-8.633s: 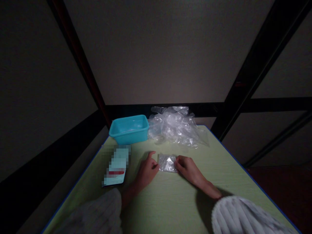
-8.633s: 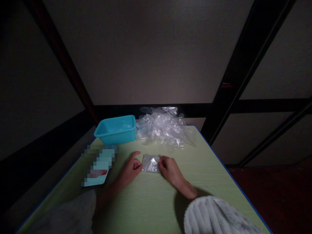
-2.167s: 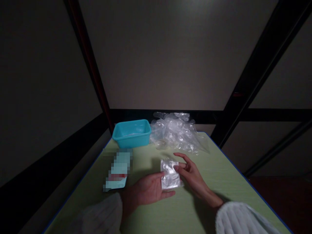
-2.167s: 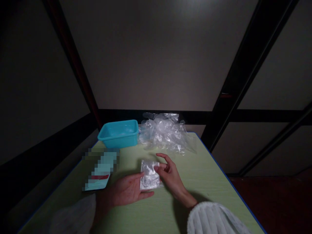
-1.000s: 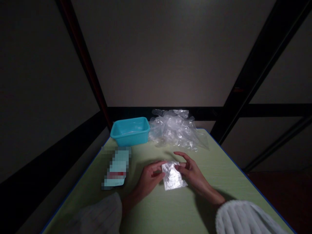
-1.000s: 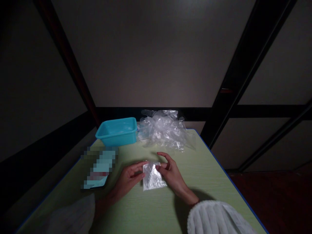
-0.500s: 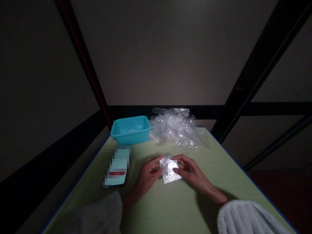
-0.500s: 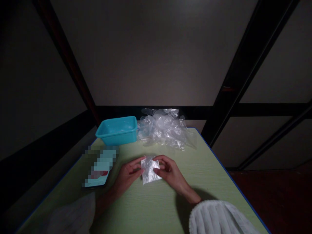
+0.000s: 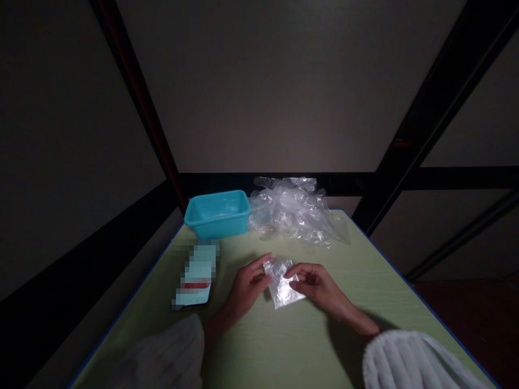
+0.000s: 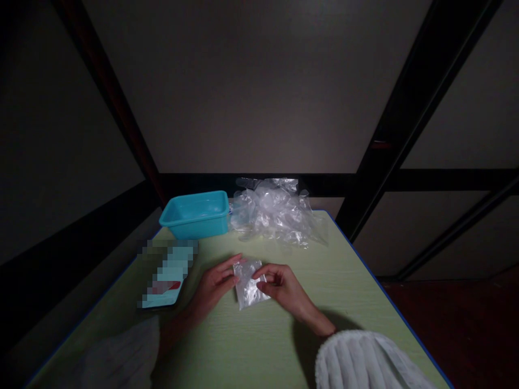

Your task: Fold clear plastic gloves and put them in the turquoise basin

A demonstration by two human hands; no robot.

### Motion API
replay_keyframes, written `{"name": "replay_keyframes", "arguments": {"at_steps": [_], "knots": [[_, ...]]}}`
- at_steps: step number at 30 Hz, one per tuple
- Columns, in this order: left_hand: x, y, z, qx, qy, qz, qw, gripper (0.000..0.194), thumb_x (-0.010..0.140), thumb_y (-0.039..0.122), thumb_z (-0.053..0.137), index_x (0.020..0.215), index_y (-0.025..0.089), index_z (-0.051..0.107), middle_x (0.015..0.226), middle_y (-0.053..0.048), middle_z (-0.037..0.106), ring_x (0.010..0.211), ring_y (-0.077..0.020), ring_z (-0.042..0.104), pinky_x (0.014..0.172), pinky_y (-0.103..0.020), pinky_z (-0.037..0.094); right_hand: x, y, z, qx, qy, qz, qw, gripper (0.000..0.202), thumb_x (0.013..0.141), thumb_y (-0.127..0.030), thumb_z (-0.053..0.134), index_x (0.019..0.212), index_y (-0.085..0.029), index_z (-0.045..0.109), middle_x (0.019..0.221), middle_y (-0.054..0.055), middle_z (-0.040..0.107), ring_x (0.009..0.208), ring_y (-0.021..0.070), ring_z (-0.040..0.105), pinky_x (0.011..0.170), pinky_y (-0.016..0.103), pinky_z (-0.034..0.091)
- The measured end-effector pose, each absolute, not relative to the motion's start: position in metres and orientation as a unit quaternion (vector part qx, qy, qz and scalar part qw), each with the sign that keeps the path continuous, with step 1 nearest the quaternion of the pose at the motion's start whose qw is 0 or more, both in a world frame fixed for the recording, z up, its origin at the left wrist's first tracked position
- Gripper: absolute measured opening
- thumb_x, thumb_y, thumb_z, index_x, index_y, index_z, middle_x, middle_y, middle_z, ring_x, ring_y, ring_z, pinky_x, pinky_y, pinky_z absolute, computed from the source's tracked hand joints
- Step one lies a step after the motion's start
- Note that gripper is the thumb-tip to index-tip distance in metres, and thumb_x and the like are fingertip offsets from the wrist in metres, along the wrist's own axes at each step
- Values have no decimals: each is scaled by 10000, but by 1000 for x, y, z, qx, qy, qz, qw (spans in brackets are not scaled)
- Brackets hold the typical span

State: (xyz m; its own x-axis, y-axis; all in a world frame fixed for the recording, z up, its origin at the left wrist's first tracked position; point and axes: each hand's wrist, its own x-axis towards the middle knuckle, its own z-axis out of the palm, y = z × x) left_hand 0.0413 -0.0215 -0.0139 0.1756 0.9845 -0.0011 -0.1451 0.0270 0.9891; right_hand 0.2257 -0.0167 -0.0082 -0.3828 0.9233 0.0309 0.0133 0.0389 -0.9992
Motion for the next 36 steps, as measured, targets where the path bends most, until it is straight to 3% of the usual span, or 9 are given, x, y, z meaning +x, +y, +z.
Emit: {"name": "replay_keyframes", "arguments": {"at_steps": [12, 21, 29, 36], "knots": [[41, -19, -23, 508, 413, 480, 583, 498, 619, 257, 707, 1087, 98, 647, 1071, -122, 683, 985, -272, 633, 798, -287, 499, 226, -17, -7, -388, -600, 589, 377, 276, 626, -373, 741, 772, -162, 638, 588, -44, 497, 527, 84, 400, 487, 214, 282], [38, -22, -13, 514, 405, 489, 577, 571, 634, 242, 702, 1178, 114, 584, 1114, -117, 662, 941, -239, 641, 767, -264, 505, 227, -19, -9, -386, -585, 587, 405, 323, 641, -311, 738, 931, -183, 676, 710, -10, 607, 589, 94, 470, 529, 224, 347], [35, -10, -30, 493, 436, 522, 542, 594, 634, 305, 706, 1174, 96, 569, 689, -29, 680, 600, -164, 617, 584, -258, 508, 227, -18, -11, -369, -572, 609, 407, 335, 640, -310, 745, 938, -176, 674, 815, 31, 665, 677, 126, 562, 586, 243, 406], [36, -7, -33, 488, 460, 529, 520, 431, 618, 310, 688, 1007, 136, 625, 596, 12, 602, 546, -154, 588, 455, -216, 456, 226, -20, -7, -365, -589, 607, 389, 322, 645, -305, 743, 934, -179, 679, 800, 22, 662, 661, 125, 560, 594, 251, 415]]}}
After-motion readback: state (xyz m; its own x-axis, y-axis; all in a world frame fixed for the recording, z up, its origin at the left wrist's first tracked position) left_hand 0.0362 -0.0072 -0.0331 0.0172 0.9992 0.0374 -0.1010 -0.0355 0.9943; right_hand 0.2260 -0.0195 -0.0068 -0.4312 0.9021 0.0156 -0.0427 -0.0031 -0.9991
